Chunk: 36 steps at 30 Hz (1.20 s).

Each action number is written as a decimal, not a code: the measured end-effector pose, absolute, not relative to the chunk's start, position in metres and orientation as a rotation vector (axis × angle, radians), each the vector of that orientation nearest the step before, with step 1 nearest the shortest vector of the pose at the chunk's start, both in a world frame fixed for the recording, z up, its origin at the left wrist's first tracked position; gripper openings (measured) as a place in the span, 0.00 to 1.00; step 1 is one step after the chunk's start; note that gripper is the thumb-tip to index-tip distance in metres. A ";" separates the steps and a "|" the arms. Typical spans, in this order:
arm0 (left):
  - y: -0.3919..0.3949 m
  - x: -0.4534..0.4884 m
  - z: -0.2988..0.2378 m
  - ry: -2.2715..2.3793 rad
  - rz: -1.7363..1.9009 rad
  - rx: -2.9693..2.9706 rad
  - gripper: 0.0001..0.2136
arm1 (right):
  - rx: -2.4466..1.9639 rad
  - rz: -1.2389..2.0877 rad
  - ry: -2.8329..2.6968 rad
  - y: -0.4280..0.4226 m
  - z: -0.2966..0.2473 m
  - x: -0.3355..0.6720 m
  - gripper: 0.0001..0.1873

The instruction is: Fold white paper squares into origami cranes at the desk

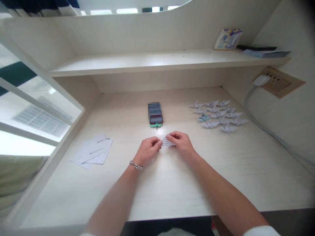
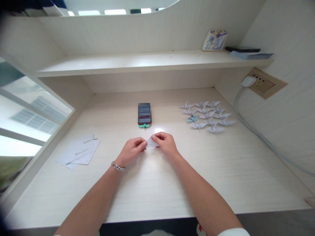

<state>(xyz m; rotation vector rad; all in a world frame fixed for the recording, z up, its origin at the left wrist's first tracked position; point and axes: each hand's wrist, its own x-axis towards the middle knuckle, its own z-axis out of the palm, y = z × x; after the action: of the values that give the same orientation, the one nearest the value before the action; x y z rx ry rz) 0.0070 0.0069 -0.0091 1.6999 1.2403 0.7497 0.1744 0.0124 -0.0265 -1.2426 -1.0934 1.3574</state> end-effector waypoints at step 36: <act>0.015 -0.017 -0.012 1.262 0.704 1.679 0.11 | -1.208 1.198 -1.154 0.030 -0.040 0.166 0.12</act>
<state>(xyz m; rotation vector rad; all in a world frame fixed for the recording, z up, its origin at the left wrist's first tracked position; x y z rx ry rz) -0.0166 0.0148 -0.0121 1.6786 1.2621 0.7037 0.1660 0.0295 -0.0396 -1.2078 -1.1543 1.1978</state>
